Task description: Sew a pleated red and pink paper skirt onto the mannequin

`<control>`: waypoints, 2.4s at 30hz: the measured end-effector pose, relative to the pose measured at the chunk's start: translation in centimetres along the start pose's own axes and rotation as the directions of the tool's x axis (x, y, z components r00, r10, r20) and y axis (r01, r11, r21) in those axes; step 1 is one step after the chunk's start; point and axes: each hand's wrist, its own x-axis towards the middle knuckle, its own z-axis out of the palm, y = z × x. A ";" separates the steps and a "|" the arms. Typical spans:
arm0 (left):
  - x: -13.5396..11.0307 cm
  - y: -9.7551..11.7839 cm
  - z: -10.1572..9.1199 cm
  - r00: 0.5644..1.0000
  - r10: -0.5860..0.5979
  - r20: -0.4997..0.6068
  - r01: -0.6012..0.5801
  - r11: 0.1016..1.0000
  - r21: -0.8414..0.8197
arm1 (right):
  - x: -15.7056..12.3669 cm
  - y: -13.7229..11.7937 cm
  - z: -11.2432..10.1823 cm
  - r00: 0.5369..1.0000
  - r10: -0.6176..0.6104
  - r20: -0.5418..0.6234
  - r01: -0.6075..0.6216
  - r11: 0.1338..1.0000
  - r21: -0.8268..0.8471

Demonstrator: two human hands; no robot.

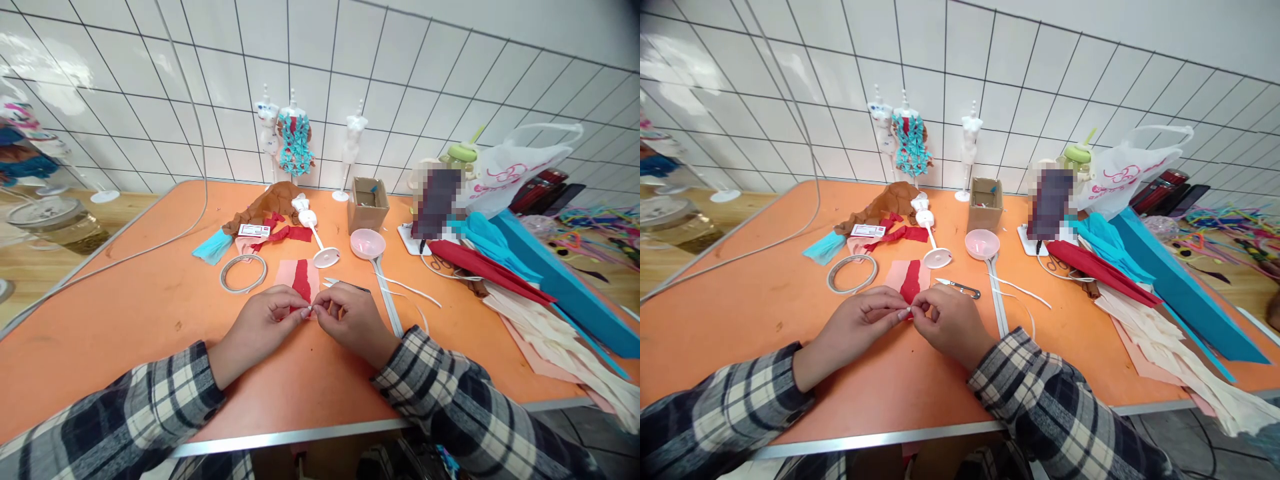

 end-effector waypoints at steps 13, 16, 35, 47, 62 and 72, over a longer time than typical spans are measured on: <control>0.1 0.1 0.0 1.000 0.008 -0.011 -0.008 1.000 0.016 | -0.3 0.4 -0.1 0.977 -0.210 -0.028 0.203 0.966 -0.160; 0.2 0.3 0.1 1.000 0.022 -0.020 -0.021 0.999 0.032 | -0.3 0.1 0.0 0.981 -0.191 -0.031 0.184 0.969 -0.163; 0.0 0.8 0.1 1.000 -0.001 -0.019 0.000 0.999 -0.052 | 0.7 0.9 -0.7 0.881 0.453 0.135 -0.434 0.663 0.610; -0.1 0.7 0.1 0.999 0.040 0.007 -0.040 0.999 -0.036 | 5.1 7.6 -7.7 0.890 0.142 -0.432 -0.217 0.968 -0.128; 0.0 0.2 0.1 0.998 0.056 0.004 -0.056 0.998 -0.008 | 12.3 10.3 -10.0 0.935 0.023 -0.355 -0.287 0.635 -0.717; 0.0 -0.5 -0.7 0.999 0.016 -0.051 -0.019 0.999 -0.050 | 6.3 4.1 -4.4 0.924 -0.259 -0.281 0.139 0.913 -0.383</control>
